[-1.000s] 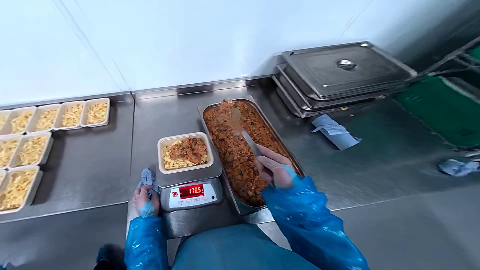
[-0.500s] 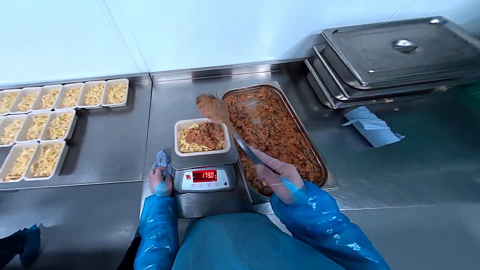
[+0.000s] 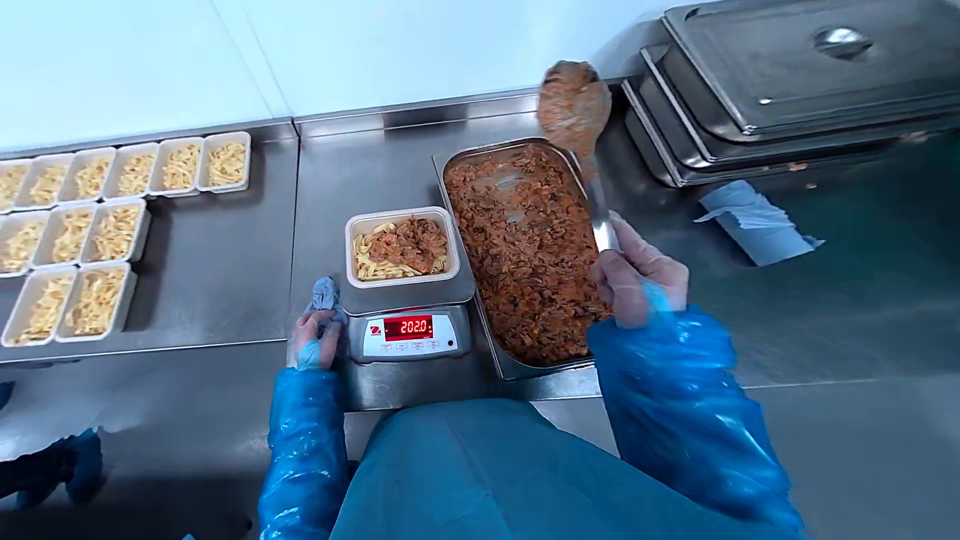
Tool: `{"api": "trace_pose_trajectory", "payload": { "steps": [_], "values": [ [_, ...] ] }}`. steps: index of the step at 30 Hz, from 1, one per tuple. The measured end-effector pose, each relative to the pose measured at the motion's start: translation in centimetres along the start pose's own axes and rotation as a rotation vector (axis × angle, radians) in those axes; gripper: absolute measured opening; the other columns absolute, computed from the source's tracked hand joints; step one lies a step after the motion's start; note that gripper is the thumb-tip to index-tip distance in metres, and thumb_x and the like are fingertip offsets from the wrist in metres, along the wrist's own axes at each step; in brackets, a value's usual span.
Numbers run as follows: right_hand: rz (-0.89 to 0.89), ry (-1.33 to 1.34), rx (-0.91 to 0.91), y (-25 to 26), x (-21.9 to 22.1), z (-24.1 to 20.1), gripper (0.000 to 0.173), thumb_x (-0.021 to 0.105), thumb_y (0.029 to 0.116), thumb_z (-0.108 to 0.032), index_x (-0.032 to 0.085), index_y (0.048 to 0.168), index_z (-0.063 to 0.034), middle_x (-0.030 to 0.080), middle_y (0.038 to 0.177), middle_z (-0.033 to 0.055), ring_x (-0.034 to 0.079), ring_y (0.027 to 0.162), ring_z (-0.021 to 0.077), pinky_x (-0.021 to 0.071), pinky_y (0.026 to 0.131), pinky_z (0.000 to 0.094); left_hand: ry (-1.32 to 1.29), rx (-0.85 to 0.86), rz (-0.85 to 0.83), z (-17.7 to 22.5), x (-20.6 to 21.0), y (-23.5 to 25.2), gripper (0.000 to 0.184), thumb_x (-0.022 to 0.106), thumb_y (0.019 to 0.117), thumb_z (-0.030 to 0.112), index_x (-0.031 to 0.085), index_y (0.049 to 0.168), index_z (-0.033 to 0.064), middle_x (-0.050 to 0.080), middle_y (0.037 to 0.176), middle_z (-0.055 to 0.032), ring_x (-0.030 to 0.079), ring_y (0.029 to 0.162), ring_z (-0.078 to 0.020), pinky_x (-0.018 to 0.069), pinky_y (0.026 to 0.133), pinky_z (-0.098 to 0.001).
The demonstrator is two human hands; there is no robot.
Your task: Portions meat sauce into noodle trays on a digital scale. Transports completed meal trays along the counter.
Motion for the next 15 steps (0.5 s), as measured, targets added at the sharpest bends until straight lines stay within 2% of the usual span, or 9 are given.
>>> {"api": "trace_pose_trajectory", "payload": {
  "steps": [1,2,3,4,6,9,12,13,15],
  "values": [
    [0.005,-0.182,0.025,0.9,0.0,1.9,0.048,0.049,0.1053,-0.018,0.051,0.153,-0.0274,0.07,0.094,0.0087,0.062,0.071,0.018,0.0522,0.065,0.0373,0.009,0.021,0.052,0.9,-0.6,-0.1,0.024,0.071,0.0897,0.027,0.076,0.112,0.0207,0.059,0.141,-0.01,0.052,0.13,-0.0358,0.0431,0.104,-0.0618],
    [-0.05,-0.355,0.049,1.5,-0.1,3.4,0.048,0.048,0.1075,-0.019,0.047,0.155,-0.0291,0.072,0.112,0.0211,0.071,0.093,0.0362,0.0554,0.084,0.0568,-0.006,0.041,0.111,2.5,-1.4,-0.3,0.023,0.068,0.0901,0.025,0.077,0.111,0.0187,0.058,0.142,-0.0112,0.05,0.131,-0.0381,0.0408,0.105,-0.063],
    [-0.127,-0.493,0.071,1.9,0.0,4.7,0.048,0.046,0.1084,-0.019,0.047,0.156,-0.0296,0.07,0.117,0.029,0.068,0.103,0.0498,0.0502,0.089,0.0704,-0.07,0.045,0.15,4.3,-2.0,-0.3,0.022,0.067,0.0919,0.022,0.076,0.111,0.0146,0.058,0.142,-0.0124,0.049,0.132,-0.0372,0.0403,0.106,-0.0608],
    [-0.201,-0.59,0.101,1.9,0.2,5.7,0.047,0.045,0.1088,-0.02,0.047,0.155,-0.0292,0.069,0.117,0.0313,0.066,0.106,0.0553,0.0471,0.089,0.0757,-0.14,0.039,0.161,6.2,-2.4,-0.4,0.022,0.064,0.0951,0.021,0.074,0.113,0.0121,0.059,0.138,-0.0114,0.052,0.129,-0.0318,0.0453,0.104,-0.0546],
    [-0.234,-0.618,0.151,0.6,0.6,6.9,0.046,0.043,0.1097,-0.021,0.047,0.155,-0.0281,0.069,0.116,0.0304,0.065,0.106,0.0555,0.0463,0.089,0.0758,-0.247,0.019,0.105,10.4,-3.2,-0.6,0.027,0.055,0.1033,0.024,0.068,0.121,0.0081,0.068,0.118,-0.0121,0.066,0.104,-0.0236,0.0554,0.089,-0.0472],
    [-0.134,-0.508,0.13,-1.5,0.7,7.3,0.045,0.046,0.1091,-0.023,0.05,0.153,-0.0348,0.072,0.114,0.0259,0.068,0.1,0.0502,0.0487,0.085,0.0729,-0.231,-0.093,-0.089,14.2,-3.0,0.8,0.039,0.048,0.1076,0.042,0.063,0.126,0.0105,0.071,0.094,-0.0089,0.065,0.073,-0.0208,0.055,0.068,-0.0431],
    [-0.099,-0.4,0.115,-2.3,0.7,6.3,0.045,0.049,0.1085,-0.022,0.052,0.151,-0.0359,0.073,0.116,0.0213,0.07,0.101,0.0439,0.0499,0.087,0.0686,-0.084,-0.223,-0.241,15.8,-1.6,3.1,0.05,0.054,0.1024,0.055,0.067,0.119,0.0097,0.068,0.088,-0.0118,0.063,0.073,-0.0266,0.0531,0.069,-0.0491],
    [-0.096,-0.381,0.113,-2.3,0.6,5.8,0.044,0.049,0.1084,-0.021,0.054,0.15,-0.0347,0.073,0.114,0.0209,0.07,0.098,0.0424,0.0506,0.085,0.0673,-0.049,-0.239,-0.271,16.1,-1.1,3.5,0.047,0.054,0.1035,0.052,0.067,0.118,0.0094,0.069,0.091,-0.0134,0.065,0.076,-0.0281,0.0541,0.071,-0.0511],
    [-0.094,-0.337,0.11,-2.3,0.4,5.4,0.043,0.05,0.1078,-0.02,0.056,0.149,-0.0324,0.073,0.112,0.0205,0.07,0.095,0.0392,0.0515,0.084,0.0645,-0.08,-0.24,-0.255,16.3,-0.3,3.0,0.035,0.052,0.1059,0.039,0.067,0.114,0.0089,0.07,0.086,-0.0123,0.068,0.068,-0.0243,0.0579,0.064,-0.0451]
  ]
}}
Point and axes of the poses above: each hand's wrist, its own y-axis towards the middle knuckle, its own x-axis out of the palm, z = x × y, the point moved 4 cm from there along y, towards the middle knuckle
